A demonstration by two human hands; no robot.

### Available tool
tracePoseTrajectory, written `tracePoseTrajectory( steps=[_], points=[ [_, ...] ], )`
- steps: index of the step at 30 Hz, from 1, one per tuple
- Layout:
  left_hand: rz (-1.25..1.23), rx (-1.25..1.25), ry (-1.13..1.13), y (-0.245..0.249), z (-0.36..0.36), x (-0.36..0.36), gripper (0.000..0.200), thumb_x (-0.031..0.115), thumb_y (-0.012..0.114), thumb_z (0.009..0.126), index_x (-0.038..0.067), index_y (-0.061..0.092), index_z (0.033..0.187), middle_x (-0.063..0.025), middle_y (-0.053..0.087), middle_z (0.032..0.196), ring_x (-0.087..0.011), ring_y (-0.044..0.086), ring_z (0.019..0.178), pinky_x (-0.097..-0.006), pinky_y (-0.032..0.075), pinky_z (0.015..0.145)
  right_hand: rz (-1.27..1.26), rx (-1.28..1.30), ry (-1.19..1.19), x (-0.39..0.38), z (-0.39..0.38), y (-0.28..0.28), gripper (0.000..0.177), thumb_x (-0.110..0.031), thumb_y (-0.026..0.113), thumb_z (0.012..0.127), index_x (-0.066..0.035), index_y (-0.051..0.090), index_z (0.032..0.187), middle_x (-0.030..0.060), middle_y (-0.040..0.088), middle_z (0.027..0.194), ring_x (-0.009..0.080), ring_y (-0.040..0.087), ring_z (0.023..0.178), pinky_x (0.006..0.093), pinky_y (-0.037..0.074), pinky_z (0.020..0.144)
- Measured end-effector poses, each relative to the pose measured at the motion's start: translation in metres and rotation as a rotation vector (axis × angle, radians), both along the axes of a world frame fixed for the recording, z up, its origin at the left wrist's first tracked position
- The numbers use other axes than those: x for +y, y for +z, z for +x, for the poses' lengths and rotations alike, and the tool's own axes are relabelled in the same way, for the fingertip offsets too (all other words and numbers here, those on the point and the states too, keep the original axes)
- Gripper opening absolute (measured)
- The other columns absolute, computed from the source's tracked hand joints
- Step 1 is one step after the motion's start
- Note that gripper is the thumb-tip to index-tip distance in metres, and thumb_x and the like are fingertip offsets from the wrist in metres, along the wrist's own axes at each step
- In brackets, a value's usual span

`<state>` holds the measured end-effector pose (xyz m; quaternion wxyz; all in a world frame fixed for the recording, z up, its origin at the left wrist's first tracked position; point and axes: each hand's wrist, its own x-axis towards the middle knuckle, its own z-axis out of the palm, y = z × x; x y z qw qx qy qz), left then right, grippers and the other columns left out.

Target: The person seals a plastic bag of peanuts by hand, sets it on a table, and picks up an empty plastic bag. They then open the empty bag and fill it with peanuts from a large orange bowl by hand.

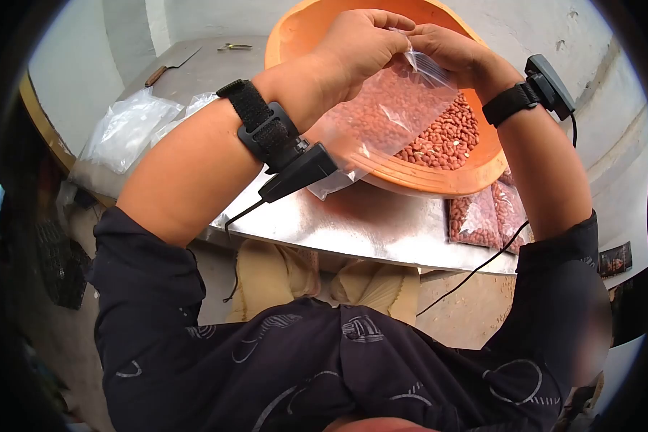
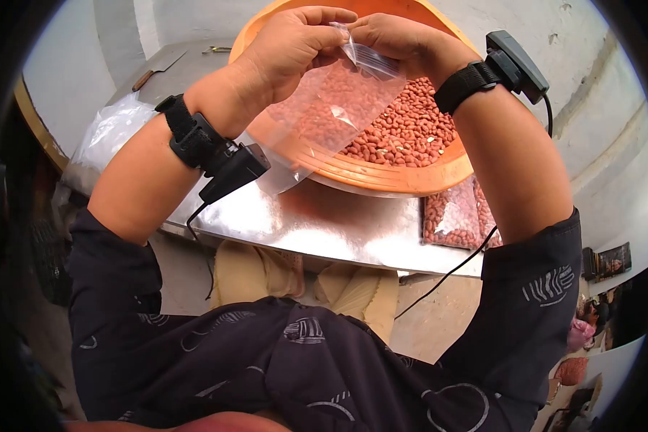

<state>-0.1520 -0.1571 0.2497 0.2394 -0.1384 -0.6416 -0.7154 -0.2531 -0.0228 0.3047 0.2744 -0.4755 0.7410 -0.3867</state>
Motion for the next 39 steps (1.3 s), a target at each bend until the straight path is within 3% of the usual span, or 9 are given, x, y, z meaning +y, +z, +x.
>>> tracePoseTrajectory(
  steps=[3,4,7,10,22,31,34,37,39],
  points=[
    [-0.016,-0.043,0.030,0.002,-0.003,0.005,0.036,0.000,0.059,0.081,-0.006,0.059,0.116,-0.0103,0.065,0.094,-0.0146,0.061,0.075,-0.0261,0.051,0.067,0.193,0.004,-0.021,-0.006,-0.025,-0.021,0.029,-0.032,0.055,0.096,-0.006,0.066,0.101,-0.0006,0.064,0.079,0.0064,0.059,0.065,0.0194,0.046,0.055],
    [-0.034,-0.054,0.036,0.002,-0.005,0.005,0.036,0.000,0.059,0.081,-0.006,0.059,0.116,-0.0103,0.065,0.093,-0.0147,0.061,0.074,-0.0260,0.051,0.066,0.143,-0.055,-0.027,-0.006,-0.024,-0.027,0.019,-0.020,0.065,0.089,-0.003,0.066,0.097,0.0060,0.065,0.081,0.0100,0.059,0.058,0.0233,0.044,0.045],
    [-0.070,-0.098,0.057,0.004,-0.005,0.006,0.036,0.002,0.060,0.081,-0.006,0.059,0.116,-0.0102,0.065,0.092,-0.0149,0.061,0.073,-0.0257,0.051,0.065,0.175,-0.138,0.069,-0.008,-0.023,-0.027,0.018,-0.019,0.065,0.089,-0.003,0.066,0.096,0.0062,0.065,0.080,0.0100,0.060,0.060,0.0238,0.045,0.047],
    [-0.061,-0.137,0.056,0.003,-0.001,0.005,0.035,0.003,0.062,0.081,-0.005,0.060,0.115,-0.0099,0.065,0.092,-0.0151,0.062,0.072,-0.0256,0.050,0.064,0.249,-0.040,0.006,-0.007,-0.012,-0.025,0.018,-0.017,0.064,0.090,-0.002,0.067,0.100,0.0069,0.066,0.082,0.0113,0.062,0.064,0.0247,0.049,0.051],
    [0.140,-0.123,-0.046,-0.010,-0.001,-0.010,0.026,0.001,0.064,0.086,-0.001,0.059,0.112,-0.0093,0.065,0.092,-0.0157,0.064,0.075,-0.0258,0.054,0.066,0.141,-0.213,0.168,-0.012,-0.003,-0.027,0.031,-0.002,0.060,0.088,0.002,0.059,0.118,0.0141,0.068,0.102,0.0202,0.070,0.090,0.0338,0.060,0.080],
    [0.160,-0.156,0.079,-0.018,0.022,-0.041,0.024,0.004,0.065,0.087,0.004,0.059,0.110,-0.0076,0.067,0.091,-0.0140,0.064,0.073,-0.0255,0.054,0.066,-0.046,-0.106,0.165,-0.005,0.017,-0.024,0.046,-0.010,0.056,0.093,-0.003,0.046,0.137,0.0133,0.062,0.119,0.0202,0.067,0.100,0.0345,0.058,0.087],
    [0.194,-0.156,0.063,-0.019,0.034,-0.048,0.024,0.005,0.066,0.086,0.005,0.060,0.109,-0.0068,0.067,0.091,-0.0139,0.064,0.074,-0.0252,0.054,0.066,-0.042,-0.191,0.172,-0.007,0.020,-0.028,0.048,-0.012,0.053,0.094,-0.004,0.043,0.140,0.0135,0.060,0.122,0.0199,0.066,0.101,0.0339,0.057,0.088],
    [0.178,-0.162,0.065,-0.019,0.041,-0.049,0.023,0.006,0.065,0.087,0.006,0.060,0.109,-0.0062,0.067,0.091,-0.0138,0.064,0.074,-0.0255,0.054,0.067,-0.010,-0.021,0.208,-0.013,0.026,-0.031,0.047,-0.014,0.053,0.095,-0.003,0.043,0.140,0.0117,0.060,0.120,0.0202,0.066,0.097,0.0319,0.056,0.086],
    [0.168,-0.155,0.038,-0.021,0.042,-0.052,0.022,0.006,0.065,0.087,0.006,0.061,0.108,-0.0059,0.067,0.091,-0.0138,0.064,0.075,-0.0260,0.054,0.067,-0.009,0.016,0.227,-0.017,0.022,-0.034,0.037,-0.017,0.054,0.096,-0.001,0.054,0.129,0.0097,0.063,0.112,0.0183,0.066,0.090,0.0301,0.055,0.083]
  ],
)
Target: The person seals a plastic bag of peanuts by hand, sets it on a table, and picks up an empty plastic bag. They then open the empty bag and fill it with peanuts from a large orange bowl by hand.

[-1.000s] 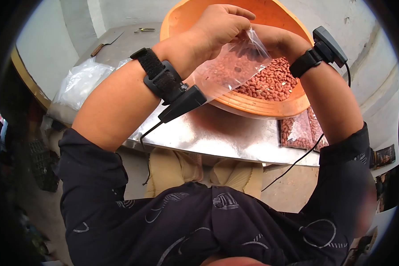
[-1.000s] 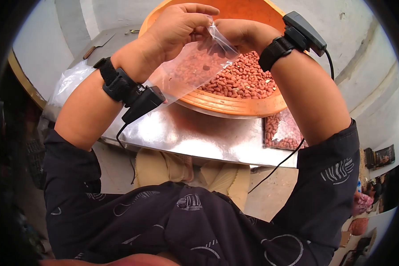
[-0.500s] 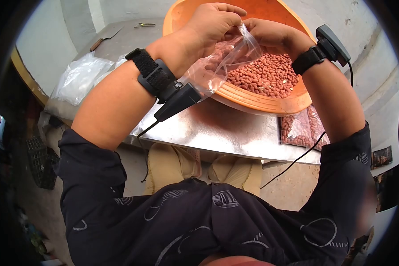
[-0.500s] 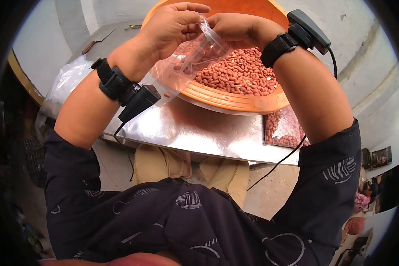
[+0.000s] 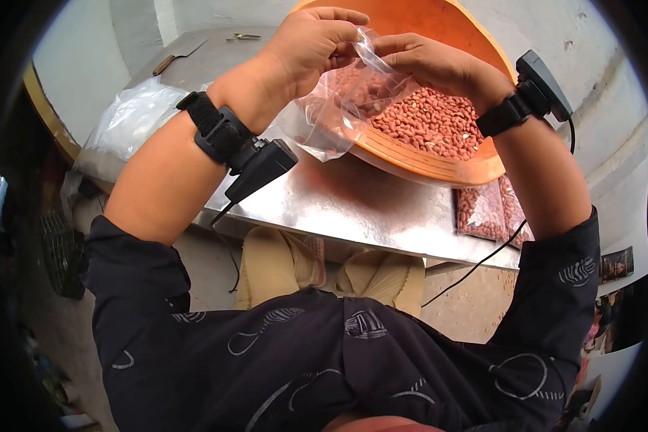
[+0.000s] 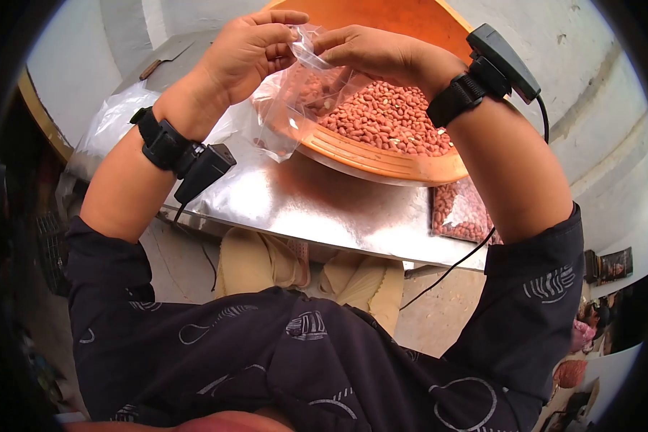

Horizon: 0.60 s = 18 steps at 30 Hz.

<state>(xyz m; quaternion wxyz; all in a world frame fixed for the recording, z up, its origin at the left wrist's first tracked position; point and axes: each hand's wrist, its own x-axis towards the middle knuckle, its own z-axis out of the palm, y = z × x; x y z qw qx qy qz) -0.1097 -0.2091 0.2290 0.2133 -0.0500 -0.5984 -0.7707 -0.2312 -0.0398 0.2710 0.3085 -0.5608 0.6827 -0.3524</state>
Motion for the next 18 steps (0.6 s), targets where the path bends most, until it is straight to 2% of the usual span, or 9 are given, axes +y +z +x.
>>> tracePoseTrajectory(
  steps=[2,5,8,9,12,13,16,17,18],
  points=[
    [0.012,0.001,0.026,0.001,0.002,0.000,0.021,0.005,0.065,0.087,0.006,0.061,0.108,-0.0061,0.067,0.091,-0.0141,0.064,0.075,-0.0264,0.054,0.067,-0.022,0.061,0.026,-0.004,-0.004,0.000,0.034,-0.022,0.055,0.096,0.001,0.061,0.120,0.0099,0.064,0.109,0.0183,0.066,0.084,0.0306,0.056,0.077],
    [0.015,0.033,0.032,0.003,0.006,-0.004,0.021,0.003,0.063,0.087,0.005,0.061,0.107,-0.0064,0.067,0.091,-0.0147,0.064,0.075,-0.0270,0.054,0.067,-0.109,-0.088,0.000,0.003,0.006,0.013,0.033,-0.023,0.058,0.095,0.002,0.064,0.116,0.0090,0.067,0.103,0.0150,0.065,0.085,0.0278,0.053,0.077],
    [0.036,0.074,0.003,0.004,0.013,-0.014,0.021,0.002,0.061,0.087,0.003,0.060,0.108,-0.0070,0.067,0.091,-0.0155,0.064,0.076,-0.0278,0.054,0.068,-0.094,0.238,0.067,0.009,0.007,0.026,0.038,-0.026,0.066,0.091,0.003,0.063,0.115,0.0045,0.067,0.100,0.0101,0.062,0.090,0.0270,0.051,0.084],
    [0.047,0.086,-0.009,0.006,0.019,-0.017,0.022,0.001,0.061,0.087,0.003,0.059,0.108,-0.0072,0.067,0.092,-0.0158,0.065,0.076,-0.0282,0.054,0.069,-0.182,0.408,0.056,0.010,0.010,0.020,0.032,-0.022,0.070,0.089,0.002,0.066,0.108,0.0037,0.067,0.096,0.0095,0.060,0.086,0.0265,0.049,0.082],
    [0.055,0.119,0.059,0.014,0.046,-0.023,0.024,0.002,0.059,0.087,0.001,0.057,0.111,-0.0079,0.067,0.091,-0.0162,0.064,0.076,-0.0291,0.054,0.071,-0.143,0.792,0.114,0.012,0.013,0.024,0.025,-0.015,0.072,0.085,0.003,0.066,0.102,0.0044,0.068,0.092,0.0110,0.061,0.087,0.0279,0.049,0.082],
    [0.035,0.126,0.065,0.018,0.056,-0.027,0.027,0.002,0.058,0.086,0.001,0.056,0.113,-0.0080,0.067,0.089,-0.0163,0.064,0.075,-0.0296,0.054,0.071,-0.181,0.814,0.155,0.011,0.021,0.024,0.019,-0.008,0.071,0.084,0.003,0.065,0.098,0.0054,0.068,0.090,0.0116,0.063,0.089,0.0282,0.050,0.085],
    [-0.024,0.124,0.134,0.035,0.097,-0.035,0.029,0.001,0.057,0.085,-0.001,0.055,0.114,-0.0077,0.066,0.087,-0.0159,0.064,0.074,-0.0285,0.053,0.070,-0.374,0.848,0.162,0.010,0.057,0.029,0.015,-0.006,0.069,0.086,0.004,0.064,0.096,0.0058,0.068,0.088,0.0129,0.064,0.090,0.0290,0.051,0.086],
    [-0.062,0.129,0.160,0.041,0.114,-0.029,0.031,0.000,0.055,0.083,-0.002,0.055,0.114,-0.0072,0.066,0.086,-0.0150,0.063,0.073,-0.0272,0.053,0.069,-0.421,0.983,0.243,0.010,0.074,0.036,0.013,-0.005,0.067,0.087,0.004,0.064,0.097,0.0063,0.067,0.087,0.0134,0.064,0.088,0.0292,0.051,0.084],
    [-0.124,0.113,0.169,0.043,0.128,-0.031,0.026,0.000,0.056,0.083,-0.004,0.058,0.108,-0.0080,0.065,0.088,-0.0146,0.063,0.073,-0.0262,0.053,0.070,-0.417,0.865,0.236,0.005,0.078,0.028,0.013,-0.005,0.067,0.087,0.003,0.064,0.097,0.0066,0.067,0.087,0.0139,0.064,0.088,0.0293,0.051,0.084]
  ],
)
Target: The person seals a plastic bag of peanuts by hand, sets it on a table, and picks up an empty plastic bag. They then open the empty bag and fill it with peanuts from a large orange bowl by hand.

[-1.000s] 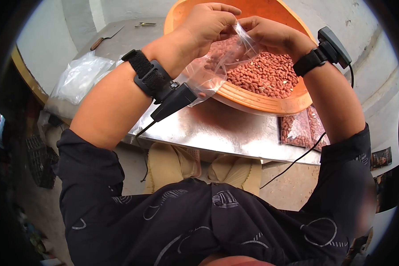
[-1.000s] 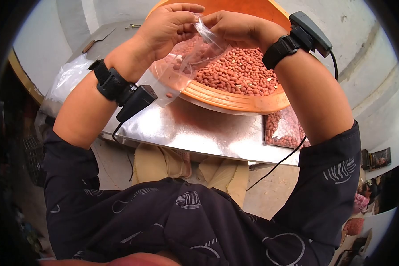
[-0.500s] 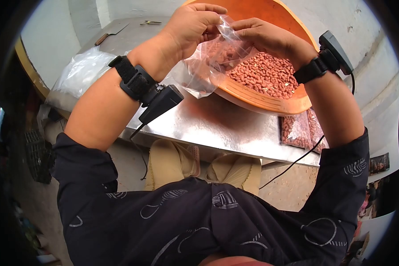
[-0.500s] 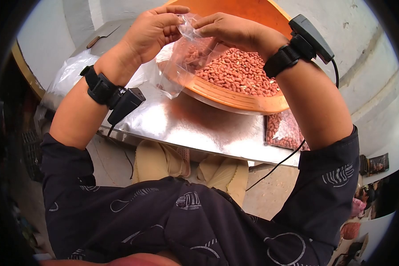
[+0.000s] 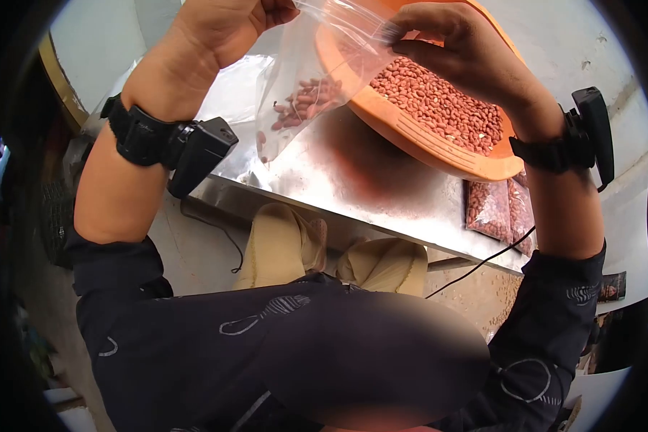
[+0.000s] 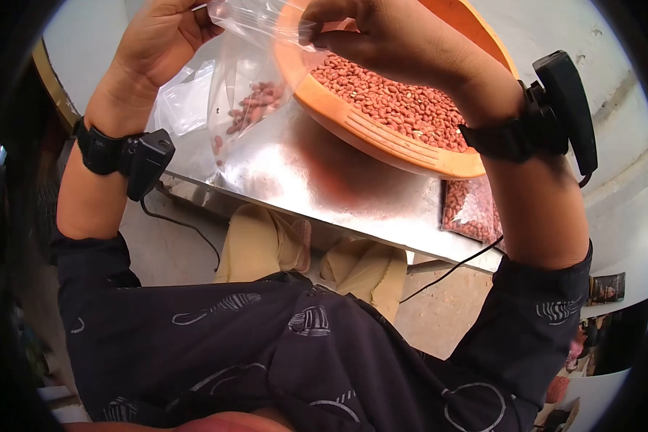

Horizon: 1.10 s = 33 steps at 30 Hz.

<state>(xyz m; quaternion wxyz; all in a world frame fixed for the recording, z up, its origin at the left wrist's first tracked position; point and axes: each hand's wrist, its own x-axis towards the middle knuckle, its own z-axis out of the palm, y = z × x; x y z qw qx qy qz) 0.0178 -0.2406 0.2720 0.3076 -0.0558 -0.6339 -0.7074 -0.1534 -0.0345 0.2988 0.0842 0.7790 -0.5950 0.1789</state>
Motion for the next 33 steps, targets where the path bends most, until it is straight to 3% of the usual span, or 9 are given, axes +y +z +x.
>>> tracePoseTrajectory(
  steps=[2,5,10,13,18,24,29,30,33],
  points=[
    [-0.132,-0.081,0.063,-0.009,0.019,-0.006,0.016,0.001,0.061,0.084,-0.003,0.063,0.099,-0.0063,0.065,0.086,-0.0149,0.062,0.071,-0.0266,0.053,0.069,0.052,-0.238,0.020,-0.009,0.006,-0.022,0.013,-0.005,0.067,0.088,0.003,0.063,0.097,0.0070,0.067,0.086,0.0148,0.065,0.086,0.0295,0.052,0.082],
    [-0.417,-0.245,0.070,-0.041,0.039,-0.020,0.037,0.014,0.063,0.087,-0.001,0.062,0.121,0.0015,0.058,0.086,-0.0075,0.051,0.071,-0.0228,0.045,0.071,0.100,0.034,-0.001,-0.015,0.019,-0.039,0.011,-0.005,0.065,0.088,0.001,0.063,0.096,0.0113,0.066,0.085,0.0221,0.065,0.081,0.0325,0.052,0.078],
    [-0.986,-0.259,0.041,-0.051,0.060,-0.015,0.023,0.010,0.074,0.082,0.000,0.066,0.101,0.0008,0.053,0.092,-0.0090,0.052,0.083,-0.0232,0.045,0.072,0.005,0.114,0.036,-0.023,0.018,-0.062,0.007,-0.004,0.062,0.085,-0.001,0.066,0.089,0.0165,0.066,0.083,0.0317,0.065,0.079,0.0377,0.052,0.073],
    [-1.246,-0.197,0.135,-0.044,0.058,-0.025,0.012,0.004,0.068,0.087,0.000,0.064,0.097,-0.0008,0.052,0.094,-0.0103,0.052,0.085,-0.0232,0.045,0.073,-0.042,0.077,0.022,-0.023,0.009,-0.063,0.011,-0.006,0.066,0.087,0.001,0.064,0.096,0.0119,0.067,0.087,0.0227,0.065,0.080,0.0315,0.051,0.077],
    [-0.983,-0.025,0.087,-0.029,0.035,-0.029,0.007,0.004,0.067,0.086,0.000,0.065,0.091,-0.0046,0.059,0.084,-0.0172,0.059,0.078,-0.0266,0.048,0.067,0.129,-0.336,-0.069,-0.022,-0.009,-0.068,0.015,-0.010,0.066,0.091,0.000,0.065,0.102,0.0048,0.068,0.090,0.0119,0.064,0.086,0.0274,0.051,0.083],
    [-1.241,-0.091,0.156,-0.051,0.015,-0.010,0.006,0.002,0.064,0.089,0.001,0.063,0.095,-0.0051,0.055,0.101,-0.0147,0.054,0.083,-0.0252,0.046,0.072,0.200,-0.672,-0.116,-0.010,-0.076,-0.055,0.034,-0.018,0.067,0.091,-0.004,0.060,0.121,0.0032,0.063,0.115,0.0123,0.061,0.103,0.0262,0.050,0.089],
    [-1.132,-0.075,0.179,-0.053,0.010,0.012,0.009,-0.001,0.065,0.085,0.001,0.064,0.094,-0.0065,0.058,0.095,-0.0146,0.055,0.075,-0.0250,0.045,0.067,0.592,-0.316,-0.679,0.004,-0.136,-0.045,0.062,-0.046,0.069,0.084,-0.005,0.056,0.129,0.0137,0.063,0.115,0.0228,0.062,0.101,0.0383,0.055,0.077],
    [-1.143,-0.054,0.181,-0.053,0.008,0.013,0.010,-0.002,0.066,0.085,0.001,0.064,0.094,-0.0067,0.059,0.093,-0.0145,0.055,0.073,-0.0249,0.045,0.065,0.715,-0.281,-0.790,0.003,-0.143,-0.046,0.058,-0.040,0.071,0.085,-0.007,0.054,0.129,0.0086,0.063,0.114,0.0180,0.059,0.101,0.0346,0.055,0.073],
    [-1.131,-0.025,0.247,-0.055,0.001,0.013,0.013,-0.004,0.068,0.081,0.001,0.065,0.094,-0.0067,0.060,0.083,-0.0146,0.055,0.069,-0.0255,0.044,0.062,0.870,-0.229,-0.929,0.007,-0.171,-0.062,0.074,-0.044,0.074,0.081,-0.010,0.044,0.139,0.0173,0.061,0.116,0.0267,0.062,0.102,0.0427,0.058,0.075]
  ],
)
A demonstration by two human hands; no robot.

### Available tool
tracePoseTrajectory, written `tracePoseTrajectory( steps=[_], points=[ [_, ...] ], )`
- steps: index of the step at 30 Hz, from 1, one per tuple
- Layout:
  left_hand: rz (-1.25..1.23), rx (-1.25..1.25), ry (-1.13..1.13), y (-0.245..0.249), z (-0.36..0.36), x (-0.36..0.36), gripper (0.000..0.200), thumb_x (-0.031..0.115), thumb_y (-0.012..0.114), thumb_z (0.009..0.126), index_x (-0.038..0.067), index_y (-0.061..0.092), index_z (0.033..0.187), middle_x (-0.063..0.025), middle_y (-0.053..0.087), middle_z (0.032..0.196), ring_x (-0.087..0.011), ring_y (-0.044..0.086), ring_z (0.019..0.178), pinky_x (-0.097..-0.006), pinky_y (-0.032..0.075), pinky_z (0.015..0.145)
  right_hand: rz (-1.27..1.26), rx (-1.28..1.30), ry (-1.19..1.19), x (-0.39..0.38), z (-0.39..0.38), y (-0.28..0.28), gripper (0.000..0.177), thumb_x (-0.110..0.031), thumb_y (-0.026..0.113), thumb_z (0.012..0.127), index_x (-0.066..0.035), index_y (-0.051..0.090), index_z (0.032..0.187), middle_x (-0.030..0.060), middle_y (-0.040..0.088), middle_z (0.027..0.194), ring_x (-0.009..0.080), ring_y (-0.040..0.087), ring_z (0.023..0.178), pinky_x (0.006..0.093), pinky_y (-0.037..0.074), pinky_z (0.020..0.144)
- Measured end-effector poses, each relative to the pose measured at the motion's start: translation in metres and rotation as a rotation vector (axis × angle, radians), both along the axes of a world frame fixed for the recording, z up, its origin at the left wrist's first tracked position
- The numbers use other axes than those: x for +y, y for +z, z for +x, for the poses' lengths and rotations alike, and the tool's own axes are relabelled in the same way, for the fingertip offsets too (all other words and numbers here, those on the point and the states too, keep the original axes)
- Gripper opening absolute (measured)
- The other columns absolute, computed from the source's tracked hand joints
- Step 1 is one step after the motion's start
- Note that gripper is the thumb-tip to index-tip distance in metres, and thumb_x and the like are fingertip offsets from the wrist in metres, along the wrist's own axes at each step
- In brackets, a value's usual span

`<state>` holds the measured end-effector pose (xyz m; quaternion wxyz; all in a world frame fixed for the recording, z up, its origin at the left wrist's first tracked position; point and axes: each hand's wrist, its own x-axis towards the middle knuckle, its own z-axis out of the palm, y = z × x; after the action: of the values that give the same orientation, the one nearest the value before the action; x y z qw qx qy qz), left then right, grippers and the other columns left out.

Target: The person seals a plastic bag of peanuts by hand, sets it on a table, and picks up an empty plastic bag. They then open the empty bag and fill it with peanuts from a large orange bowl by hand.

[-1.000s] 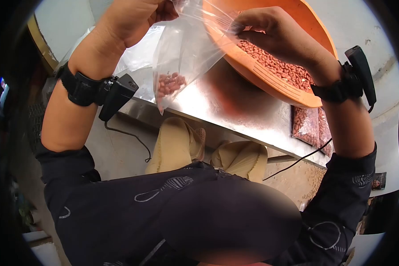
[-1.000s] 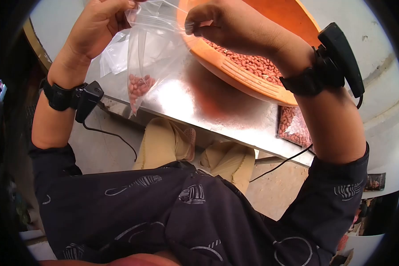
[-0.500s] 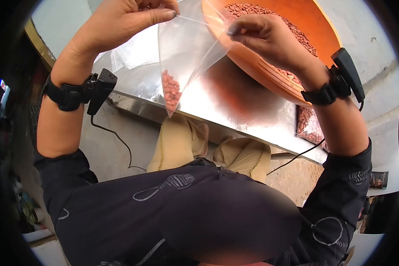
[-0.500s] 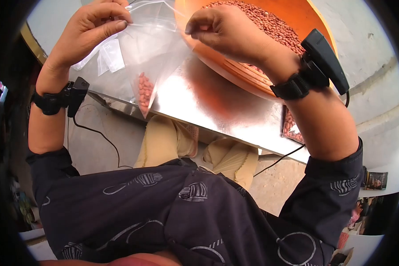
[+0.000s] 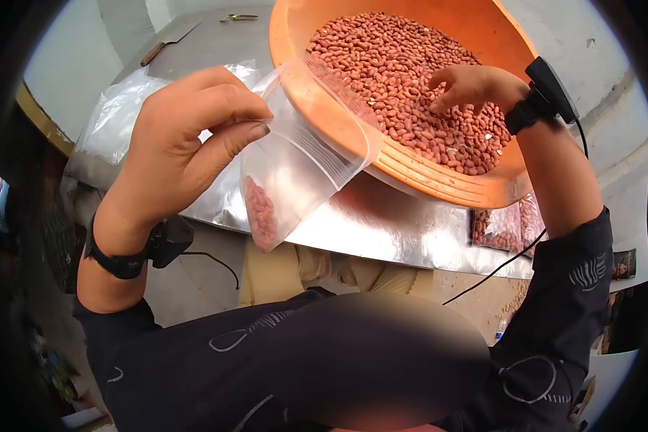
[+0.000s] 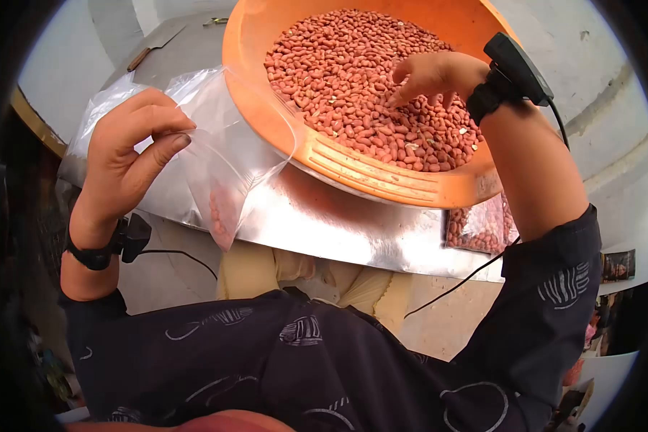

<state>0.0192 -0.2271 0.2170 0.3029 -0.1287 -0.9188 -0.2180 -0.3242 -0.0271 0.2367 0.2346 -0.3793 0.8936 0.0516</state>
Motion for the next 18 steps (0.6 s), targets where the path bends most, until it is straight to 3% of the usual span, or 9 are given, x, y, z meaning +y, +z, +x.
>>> tracePoseTrajectory(
  steps=[5,9,11,12,15,16,18],
  points=[
    [0.002,0.016,0.018,0.000,-0.003,-0.003,0.014,-0.004,0.069,0.079,-0.001,0.065,0.093,-0.0073,0.061,0.079,-0.0155,0.054,0.067,-0.0264,0.043,0.060,0.030,-0.130,-0.089,-0.003,-0.008,-0.013,0.090,-0.046,0.076,0.078,-0.009,0.031,0.148,0.0223,0.059,0.119,0.0316,0.064,0.094,0.0457,0.059,0.074],
    [0.009,0.072,0.044,-0.002,-0.007,-0.001,0.013,-0.001,0.072,0.078,0.001,0.067,0.090,-0.0063,0.060,0.072,-0.0160,0.055,0.061,-0.0273,0.042,0.055,-0.059,-0.269,0.065,-0.019,0.018,-0.034,0.091,-0.050,0.075,0.079,-0.009,0.031,0.148,0.0216,0.060,0.115,0.0281,0.065,0.090,0.0374,0.056,0.076],
    [0.020,0.098,0.061,-0.003,-0.008,0.002,0.012,0.000,0.073,0.077,0.003,0.067,0.088,-0.0058,0.059,0.069,-0.0162,0.055,0.058,-0.0277,0.041,0.052,-0.167,-0.070,0.473,-0.027,0.005,-0.065,0.082,-0.050,0.073,0.082,-0.007,0.039,0.143,0.0191,0.062,0.106,0.0275,0.063,0.089,0.0344,0.052,0.078],
    [0.022,0.100,0.064,-0.003,-0.008,0.003,0.012,0.000,0.073,0.077,0.003,0.067,0.088,-0.0059,0.059,0.069,-0.0164,0.055,0.057,-0.0278,0.041,0.052,-0.192,-0.015,0.531,-0.027,0.018,-0.064,0.061,-0.040,0.071,0.085,-0.004,0.051,0.130,0.0193,0.063,0.100,0.0301,0.062,0.091,0.0363,0.048,0.080],
    [0.001,0.064,0.070,0.000,-0.004,0.005,0.012,-0.001,0.071,0.079,0.000,0.066,0.090,-0.0070,0.061,0.074,-0.0155,0.055,0.062,-0.0265,0.042,0.055,-0.087,-0.054,0.480,-0.029,0.041,-0.054,0.055,-0.031,0.069,0.085,0.000,0.053,0.127,0.0220,0.063,0.113,0.0346,0.062,0.104,0.0394,0.049,0.087],
    [-0.010,0.048,0.068,0.001,-0.003,0.006,0.012,-0.002,0.070,0.080,-0.002,0.065,0.091,-0.0075,0.062,0.076,-0.0149,0.055,0.064,-0.0259,0.042,0.057,-0.285,0.028,0.600,-0.022,0.044,-0.056,0.039,-0.020,0.066,0.080,0.000,0.061,0.113,0.0191,0.067,0.102,0.0342,0.064,0.095,0.0393,0.050,0.082],
    [-0.022,0.055,0.054,0.001,-0.002,0.007,0.012,-0.002,0.070,0.080,-0.002,0.065,0.091,-0.0078,0.062,0.076,-0.0152,0.055,0.063,-0.0260,0.042,0.056,-0.322,0.026,0.585,-0.019,0.041,-0.057,0.023,-0.012,0.063,0.080,0.000,0.064,0.100,0.0160,0.066,0.089,0.0289,0.063,0.082,0.0365,0.050,0.074]
  ],
)
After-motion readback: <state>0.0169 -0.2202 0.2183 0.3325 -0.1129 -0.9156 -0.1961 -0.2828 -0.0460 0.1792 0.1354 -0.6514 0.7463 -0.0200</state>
